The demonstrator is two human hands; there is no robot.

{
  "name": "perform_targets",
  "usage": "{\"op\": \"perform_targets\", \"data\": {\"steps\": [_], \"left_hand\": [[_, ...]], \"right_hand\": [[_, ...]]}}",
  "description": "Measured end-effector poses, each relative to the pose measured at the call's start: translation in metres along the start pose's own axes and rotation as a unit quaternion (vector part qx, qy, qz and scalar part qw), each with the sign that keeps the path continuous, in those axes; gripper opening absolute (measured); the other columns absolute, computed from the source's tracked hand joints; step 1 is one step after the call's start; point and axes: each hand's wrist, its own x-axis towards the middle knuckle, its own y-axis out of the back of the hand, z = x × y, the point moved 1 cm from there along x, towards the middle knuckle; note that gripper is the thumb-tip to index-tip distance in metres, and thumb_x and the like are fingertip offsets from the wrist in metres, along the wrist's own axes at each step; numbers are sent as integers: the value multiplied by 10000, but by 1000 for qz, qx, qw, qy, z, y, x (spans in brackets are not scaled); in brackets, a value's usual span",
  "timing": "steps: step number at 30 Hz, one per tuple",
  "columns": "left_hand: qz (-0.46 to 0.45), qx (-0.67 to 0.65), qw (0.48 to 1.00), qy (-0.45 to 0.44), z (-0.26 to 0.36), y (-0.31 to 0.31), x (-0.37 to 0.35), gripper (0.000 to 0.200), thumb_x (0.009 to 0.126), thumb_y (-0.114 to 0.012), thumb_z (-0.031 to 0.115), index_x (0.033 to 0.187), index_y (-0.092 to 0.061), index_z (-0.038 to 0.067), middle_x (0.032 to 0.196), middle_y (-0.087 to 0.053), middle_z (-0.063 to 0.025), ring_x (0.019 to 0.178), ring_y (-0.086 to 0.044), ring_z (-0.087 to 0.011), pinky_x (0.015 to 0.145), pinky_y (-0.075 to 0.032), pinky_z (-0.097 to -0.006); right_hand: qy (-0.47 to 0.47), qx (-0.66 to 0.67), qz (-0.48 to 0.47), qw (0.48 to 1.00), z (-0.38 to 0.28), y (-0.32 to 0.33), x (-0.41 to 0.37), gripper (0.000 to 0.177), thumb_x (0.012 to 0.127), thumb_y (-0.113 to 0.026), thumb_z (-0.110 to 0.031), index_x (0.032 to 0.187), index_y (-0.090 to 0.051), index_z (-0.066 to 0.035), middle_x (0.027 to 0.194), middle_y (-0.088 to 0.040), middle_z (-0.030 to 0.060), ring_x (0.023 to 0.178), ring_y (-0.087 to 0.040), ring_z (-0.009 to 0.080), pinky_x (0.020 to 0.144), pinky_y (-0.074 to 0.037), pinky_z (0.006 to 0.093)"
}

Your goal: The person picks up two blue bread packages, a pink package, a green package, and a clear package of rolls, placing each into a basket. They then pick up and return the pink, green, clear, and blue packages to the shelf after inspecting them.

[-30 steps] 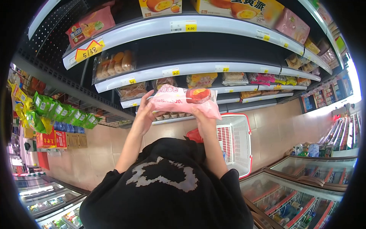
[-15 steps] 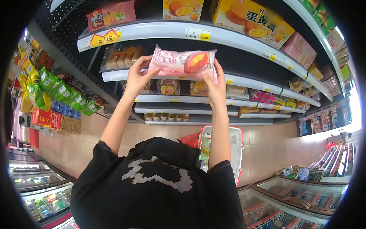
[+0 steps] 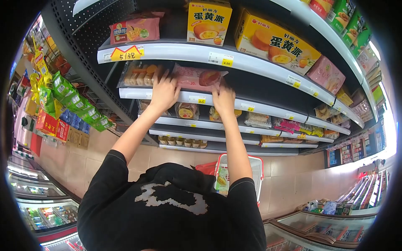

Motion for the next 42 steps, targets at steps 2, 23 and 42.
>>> {"op": "perform_targets", "data": {"steps": [2, 23, 42], "left_hand": [[6, -7, 1000, 23, 1, 5, -5, 474, 760, -564, 273, 1181, -484, 70, 1216, -440, -188, 1176, -367, -354, 1020, -149, -531], [83, -86, 993, 16, -12, 5, -11, 731, 755, -587, 340, 1325, -254, 27, 1383, -182, -239, 1279, -156, -391, 1024, -81, -540], [-539, -315, 651, -432, 214, -126, -243, 706, 744, -595, 155, 1358, -249, 109, 1414, -177, -147, 1299, -193, -315, 1064, -175, -419]], "right_hand": [[1, 2, -9, 1000, 0, -2, 0, 530, 840, -464, -363, 1240, -419, -19, 1193, -489, 198, 1112, -446, 346, 962, -276, 455], [47, 24, 97, 994, -28, 4, -55, 658, 800, -555, -225, 1318, -241, 31, 1359, -249, 219, 1274, -189, 391, 1049, -147, 467], [-641, -46, 50, 765, 67, 1, -533, 528, 704, -633, -183, 1141, -443, 45, 1132, -445, 279, 1054, -452, 399, 912, -378, 418]]}}
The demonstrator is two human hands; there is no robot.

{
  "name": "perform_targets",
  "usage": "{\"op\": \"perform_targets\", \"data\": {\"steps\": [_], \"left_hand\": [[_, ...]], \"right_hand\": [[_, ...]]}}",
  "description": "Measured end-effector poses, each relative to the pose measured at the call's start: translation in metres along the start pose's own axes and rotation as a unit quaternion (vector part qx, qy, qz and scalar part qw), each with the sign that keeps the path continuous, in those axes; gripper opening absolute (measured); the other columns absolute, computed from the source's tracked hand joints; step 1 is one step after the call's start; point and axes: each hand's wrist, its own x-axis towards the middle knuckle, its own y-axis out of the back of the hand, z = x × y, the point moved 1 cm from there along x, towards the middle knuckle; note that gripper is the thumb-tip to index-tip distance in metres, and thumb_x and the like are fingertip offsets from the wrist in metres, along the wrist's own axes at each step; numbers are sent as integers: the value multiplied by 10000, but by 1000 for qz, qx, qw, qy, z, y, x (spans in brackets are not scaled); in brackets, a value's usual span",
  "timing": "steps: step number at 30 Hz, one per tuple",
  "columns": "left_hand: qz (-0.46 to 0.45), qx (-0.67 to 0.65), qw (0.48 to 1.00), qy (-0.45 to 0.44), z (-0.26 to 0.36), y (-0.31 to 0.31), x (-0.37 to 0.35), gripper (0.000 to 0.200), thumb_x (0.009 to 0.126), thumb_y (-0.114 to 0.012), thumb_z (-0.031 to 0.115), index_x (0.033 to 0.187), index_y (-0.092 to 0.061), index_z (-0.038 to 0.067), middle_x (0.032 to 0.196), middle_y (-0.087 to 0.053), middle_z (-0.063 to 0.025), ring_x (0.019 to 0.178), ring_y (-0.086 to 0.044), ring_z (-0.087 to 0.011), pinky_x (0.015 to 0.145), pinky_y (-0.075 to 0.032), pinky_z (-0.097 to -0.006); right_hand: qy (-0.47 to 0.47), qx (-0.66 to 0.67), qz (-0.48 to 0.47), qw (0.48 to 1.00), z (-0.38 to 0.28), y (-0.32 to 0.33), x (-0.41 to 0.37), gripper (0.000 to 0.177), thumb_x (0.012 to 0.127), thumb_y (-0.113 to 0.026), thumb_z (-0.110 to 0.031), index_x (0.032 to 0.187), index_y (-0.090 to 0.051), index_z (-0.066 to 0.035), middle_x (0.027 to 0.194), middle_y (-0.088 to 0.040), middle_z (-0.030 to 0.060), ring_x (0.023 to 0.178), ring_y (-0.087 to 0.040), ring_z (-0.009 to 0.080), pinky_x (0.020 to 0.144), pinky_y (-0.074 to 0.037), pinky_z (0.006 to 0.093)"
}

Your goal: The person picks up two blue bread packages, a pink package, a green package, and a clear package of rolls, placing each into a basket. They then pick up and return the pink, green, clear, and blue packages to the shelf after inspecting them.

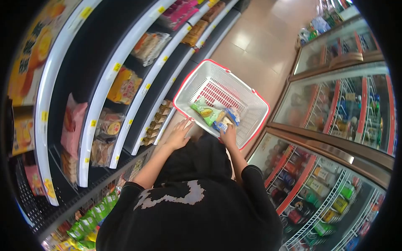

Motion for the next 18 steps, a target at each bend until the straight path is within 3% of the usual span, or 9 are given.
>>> {"op": "perform_targets", "data": {"steps": [5, 8, 11, 14, 18], "left_hand": [[-60, 31, 996, 60, 1, -20, 18, 711, 751, -594, 159, 1367, -239, 128, 1444, -143, -88, 1317, -180, -281, 1073, -159, -414], [-73, 28, 993, 88, -2, -24, 23, 712, 749, -598, 169, 1366, -246, 137, 1445, -151, -76, 1318, -181, -280, 1072, -149, -434], [-79, 14, 990, 115, 2, -19, 30, 702, 746, -606, 201, 1359, -269, 153, 1443, -167, -69, 1320, -182, -267, 1069, -135, -460], [-91, -3, 986, 138, 1, -15, 33, 672, 750, -603, 244, 1348, -302, 184, 1439, -192, -54, 1323, -182, -242, 1067, -121, -475], [-111, -14, 982, 154, -6, -14, 36, 610, 770, -578, 318, 1326, -351, 206, 1421, -251, -40, 1328, -175, -227, 1058, -108, -503]], "right_hand": [[-97, 66, -107, 987, 8, -28, 32, 547, 703, -623, -206, 1137, -440, 71, 1067, -529, 257, 1004, -520, 379, 875, -414, 392], [-141, 117, -125, 975, 13, -66, 58, 553, 699, -634, -236, 1130, -457, 62, 1054, -552, 247, 975, -542, 364, 865, -420, 387], [-275, 146, -105, 944, 15, -96, 80, 550, 686, -664, -275, 1082, -501, 70, 1071, -547, 238, 1031, -515, 345, 881, -409, 373], [-358, -35, -71, 930, -9, -89, 91, 498, 693, -656, -275, 1097, -529, -13, 1070, -525, 249, 1007, -506, 370, 890, -409, 384], [-351, 13, -69, 934, -4, -97, 96, 357, 673, -691, -267, 928, -589, -38, 1014, -543, 206, 981, -507, 325, 865, -410, 368]]}}
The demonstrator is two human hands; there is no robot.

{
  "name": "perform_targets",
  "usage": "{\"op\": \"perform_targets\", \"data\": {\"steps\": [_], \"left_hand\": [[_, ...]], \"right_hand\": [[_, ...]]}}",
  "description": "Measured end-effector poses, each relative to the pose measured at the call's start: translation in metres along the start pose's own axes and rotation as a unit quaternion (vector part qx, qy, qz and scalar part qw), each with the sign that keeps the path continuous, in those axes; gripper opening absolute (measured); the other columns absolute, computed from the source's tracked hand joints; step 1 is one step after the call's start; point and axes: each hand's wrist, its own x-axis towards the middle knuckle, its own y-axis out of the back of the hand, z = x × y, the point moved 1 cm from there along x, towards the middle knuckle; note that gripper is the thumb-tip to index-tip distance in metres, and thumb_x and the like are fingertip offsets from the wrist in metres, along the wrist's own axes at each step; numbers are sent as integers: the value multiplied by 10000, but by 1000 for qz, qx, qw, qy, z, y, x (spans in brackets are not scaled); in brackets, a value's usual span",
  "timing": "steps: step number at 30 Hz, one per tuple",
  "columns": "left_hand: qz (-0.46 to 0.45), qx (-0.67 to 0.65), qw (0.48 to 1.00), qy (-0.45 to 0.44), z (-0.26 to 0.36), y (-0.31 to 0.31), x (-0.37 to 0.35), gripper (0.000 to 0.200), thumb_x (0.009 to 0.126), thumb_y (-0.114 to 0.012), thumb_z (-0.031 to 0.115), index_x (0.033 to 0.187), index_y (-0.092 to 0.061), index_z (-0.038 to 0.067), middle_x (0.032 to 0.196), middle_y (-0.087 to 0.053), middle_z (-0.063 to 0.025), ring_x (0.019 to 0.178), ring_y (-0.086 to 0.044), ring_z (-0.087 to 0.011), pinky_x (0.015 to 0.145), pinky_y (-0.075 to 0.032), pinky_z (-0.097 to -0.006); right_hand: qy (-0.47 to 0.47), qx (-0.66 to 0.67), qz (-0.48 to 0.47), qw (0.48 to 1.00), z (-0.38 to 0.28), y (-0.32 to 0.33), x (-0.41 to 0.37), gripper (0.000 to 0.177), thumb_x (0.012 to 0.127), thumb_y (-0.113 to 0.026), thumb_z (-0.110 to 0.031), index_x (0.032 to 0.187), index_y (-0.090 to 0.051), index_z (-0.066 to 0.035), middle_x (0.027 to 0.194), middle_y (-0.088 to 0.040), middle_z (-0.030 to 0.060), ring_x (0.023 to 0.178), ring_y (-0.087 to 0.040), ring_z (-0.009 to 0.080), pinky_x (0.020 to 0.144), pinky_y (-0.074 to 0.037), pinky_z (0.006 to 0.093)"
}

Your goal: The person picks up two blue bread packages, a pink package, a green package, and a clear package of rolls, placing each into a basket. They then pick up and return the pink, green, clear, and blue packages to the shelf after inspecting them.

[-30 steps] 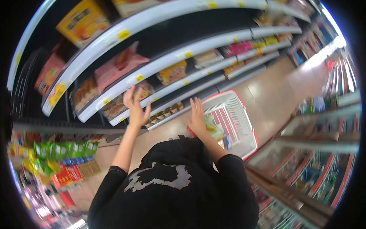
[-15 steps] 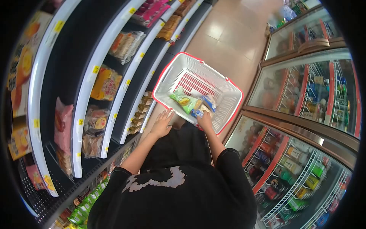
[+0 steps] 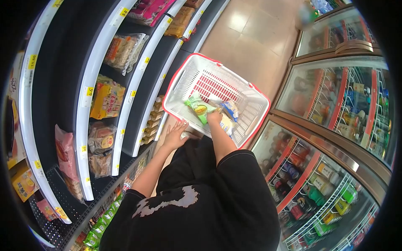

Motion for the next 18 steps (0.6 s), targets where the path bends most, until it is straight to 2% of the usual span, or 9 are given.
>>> {"op": "perform_targets", "data": {"steps": [2, 5, 8, 9, 12, 14, 18], "left_hand": [[-18, 0, 1000, 14, 0, 4, 3, 582, 782, -563, 336, 1316, -369, 211, 1418, -262, -30, 1329, -172, -220, 1059, -94, -505], [-44, -8, 998, 37, 4, 10, 5, 543, 799, -543, 331, 1306, -381, 224, 1425, -247, -5, 1329, -173, -202, 1071, -67, -487], [-40, -25, 998, 38, 5, 13, 6, 521, 808, -534, 335, 1298, -393, 228, 1423, -251, 1, 1330, -169, -198, 1072, -65, -484], [-38, -32, 998, 35, 3, 12, 6, 516, 810, -532, 335, 1297, -395, 229, 1422, -252, 2, 1331, -168, -198, 1072, -66, -484], [-32, -46, 998, 24, -1, 3, 8, 516, 810, -533, 330, 1297, -394, 228, 1423, -251, 1, 1332, -163, -197, 1071, -69, -486], [-28, -43, 999, 13, -4, 5, 8, 522, 808, -535, 326, 1300, -389, 227, 1424, -248, 0, 1333, -159, -198, 1070, -71, -489], [-19, -15, 1000, -19, -8, 3, 5, 553, 794, -548, 308, 1311, -370, 227, 1429, -234, 2, 1335, -152, -209, 1068, -71, -494]], "right_hand": [[27, 12, 38, 999, 5, -9, 6, 281, 651, -711, -248, 793, -593, -36, 897, -591, 182, 915, -533, 282, 809, -423, 360], [96, 105, 3, 990, 17, -12, 15, 233, 668, -689, -194, 747, -562, -16, 751, -584, 140, 725, -552, 218, 678, -434, 334], [96, 209, -29, 973, 9, 31, -7, 195, 680, -669, -145, 720, -535, -9, 680, -566, 99, 616, -523, 163, 590, -414, 307], [111, 183, -29, 976, 17, 30, 5, 170, 711, -647, -123, 727, -527, -5, 687, -554, 65, 650, -525, 143, 596, -419, 295], [100, 264, -84, 956, 36, 42, 23, 135, 744, -618, -111, 783, -546, -4, 721, -558, 46, 653, -530, 139, 606, -427, 284], [81, 277, -123, 950, 42, 56, 30, 183, 768, -594, -108, 924, -579, -15, 832, -598, 71, 701, -560, 150, 595, -467, 288], [94, 346, -79, 930, 37, 79, 7, 169, 769, -579, -68, 923, -567, 0, 847, -602, 74, 715, -584, 167, 595, -488, 298]]}}
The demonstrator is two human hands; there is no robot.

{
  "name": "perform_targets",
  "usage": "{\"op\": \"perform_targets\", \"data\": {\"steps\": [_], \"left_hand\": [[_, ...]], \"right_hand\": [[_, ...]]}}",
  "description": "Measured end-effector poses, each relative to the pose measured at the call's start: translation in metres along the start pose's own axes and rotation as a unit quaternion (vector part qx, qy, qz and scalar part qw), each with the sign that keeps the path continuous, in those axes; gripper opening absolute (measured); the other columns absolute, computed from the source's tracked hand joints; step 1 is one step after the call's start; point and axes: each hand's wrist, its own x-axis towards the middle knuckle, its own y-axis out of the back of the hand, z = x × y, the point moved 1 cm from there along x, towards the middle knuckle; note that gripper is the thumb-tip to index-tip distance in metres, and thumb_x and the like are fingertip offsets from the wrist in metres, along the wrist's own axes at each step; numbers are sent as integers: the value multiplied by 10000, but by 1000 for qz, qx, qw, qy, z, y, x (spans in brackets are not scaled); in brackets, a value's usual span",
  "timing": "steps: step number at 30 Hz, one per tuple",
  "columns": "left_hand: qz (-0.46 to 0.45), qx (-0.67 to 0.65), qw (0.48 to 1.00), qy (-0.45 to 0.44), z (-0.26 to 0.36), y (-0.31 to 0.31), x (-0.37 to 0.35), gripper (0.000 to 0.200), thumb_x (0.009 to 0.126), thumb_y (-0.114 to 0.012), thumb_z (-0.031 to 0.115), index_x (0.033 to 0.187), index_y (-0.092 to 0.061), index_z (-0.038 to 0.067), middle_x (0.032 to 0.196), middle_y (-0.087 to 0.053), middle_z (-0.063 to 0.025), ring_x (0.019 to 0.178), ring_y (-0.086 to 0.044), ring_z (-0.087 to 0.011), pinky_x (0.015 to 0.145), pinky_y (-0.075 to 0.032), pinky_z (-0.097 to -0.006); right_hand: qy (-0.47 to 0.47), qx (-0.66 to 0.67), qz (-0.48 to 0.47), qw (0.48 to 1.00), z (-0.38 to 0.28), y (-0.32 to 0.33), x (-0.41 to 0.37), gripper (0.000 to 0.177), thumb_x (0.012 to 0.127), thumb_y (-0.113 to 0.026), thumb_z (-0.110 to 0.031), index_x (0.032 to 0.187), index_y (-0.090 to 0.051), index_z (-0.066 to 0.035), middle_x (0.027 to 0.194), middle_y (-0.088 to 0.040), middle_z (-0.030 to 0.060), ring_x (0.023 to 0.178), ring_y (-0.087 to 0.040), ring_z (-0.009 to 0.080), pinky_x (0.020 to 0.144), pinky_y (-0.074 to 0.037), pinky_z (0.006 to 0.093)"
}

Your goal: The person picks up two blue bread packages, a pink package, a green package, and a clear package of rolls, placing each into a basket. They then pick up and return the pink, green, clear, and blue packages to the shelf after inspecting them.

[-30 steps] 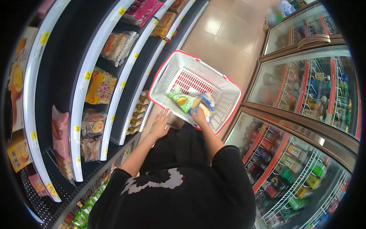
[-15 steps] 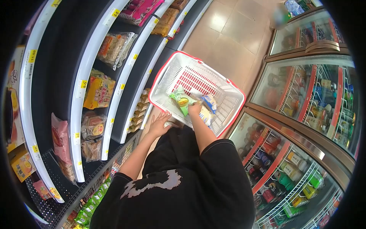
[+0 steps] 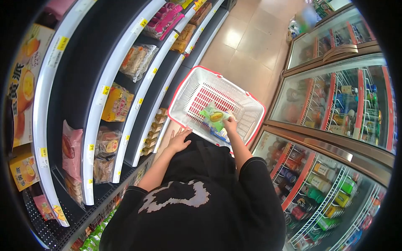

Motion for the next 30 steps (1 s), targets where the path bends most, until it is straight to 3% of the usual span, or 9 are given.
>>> {"op": "perform_targets", "data": {"steps": [6, 9, 16, 20, 21, 24, 25, 28, 30], "left_hand": [[51, 34, 998, -35, -6, -5, 8, 611, 756, -582, 298, 1318, -352, 236, 1425, -241, 4, 1333, -152, -242, 1071, -54, -492], [34, 45, 997, -51, -8, 4, 15, 621, 748, -586, 290, 1320, -349, 234, 1430, -227, 10, 1334, -147, -249, 1071, -59, -493], [48, 38, 997, -53, 1, 24, 54, 635, 749, -568, 296, 1332, -325, 227, 1436, -211, -16, 1325, -175, -270, 1042, -130, -548], [20, -70, 996, -41, 4, 35, 77, 593, 760, -562, 310, 1314, -368, 225, 1439, -207, -13, 1340, -114, -270, 1055, -62, -521], [15, -82, 996, -36, 6, 39, 82, 577, 794, -540, 352, 1310, -375, 157, 1402, -294, -57, 1313, -217, -263, 1053, -139, -479], [-53, -493, 864, -85, -15, 42, 103, 564, 832, -492, 375, 1300, -371, 84, 1330, -392, -97, 1258, -320, -266, 1036, -217, -442], [4, -500, 865, -52, 9, 85, 68, 635, 865, -403, 484, 1286, -353, 11, 1246, -457, -138, 1156, -440, -277, 989, -318, -401], [100, -745, 658, -32, 9, 121, 44, 743, 852, -330, 589, 1291, -314, -11, 1235, -449, -176, 1103, -489, -297, 937, -381, -422], [153, -757, 629, -83, 12, 153, 20, 793, 840, -294, 629, 1302, -274, -15, 1237, -443, -191, 1080, -508, -301, 903, -410, -438]], "right_hand": [[190, -100, 136, 967, 0, -15, -51, 99, 780, -580, -70, 812, -550, 18, 733, -573, 65, 647, -561, 145, 559, -482, 283], [92, 47, 118, 988, 26, -16, -41, 98, 806, -571, -78, 831, -544, 12, 753, -579, 68, 656, -569, 141, 557, -486, 276], [142, 160, 102, 971, -46, -5, -61, 77, 836, -558, -112, 858, -540, -40, 796, -578, 51, 727, -570, 126, 587, -482, 276], [133, 235, 17, 963, -103, 4, -67, 152, 863, -517, -114, 997, -548, -51, 985, -592, 42, 881, -559, 120, 758, -451, 283], [149, 247, -4, 957, -119, 6, -67, 213, 864, -514, -133, 1054, -541, -40, 1006, -592, 43, 887, -541, 94, 762, -423, 268], [170, 323, -79, 928, -172, 5, -75, 228, 862, -502, -115, 1069, -536, -24, 1006, -592, 47, 913, -544, 110, 815, -414, 266], [158, 325, -108, 926, -184, 8, -73, 231, 860, -493, -97, 1070, -535, -11, 1012, -591, 55, 944, -540, 124, 857, -402, 267], [159, 270, -173, 934, -228, 4, -72, 217, 859, -494, -97, 1053, -541, -12, 997, -594, 56, 918, -548, 123, 834, -415, 264], [175, 229, -246, 925, -260, -4, -76, 201, 860, -499, -111, 1029, -545, -13, 971, -600, 54, 870, -560, 113, 779, -438, 248]]}}
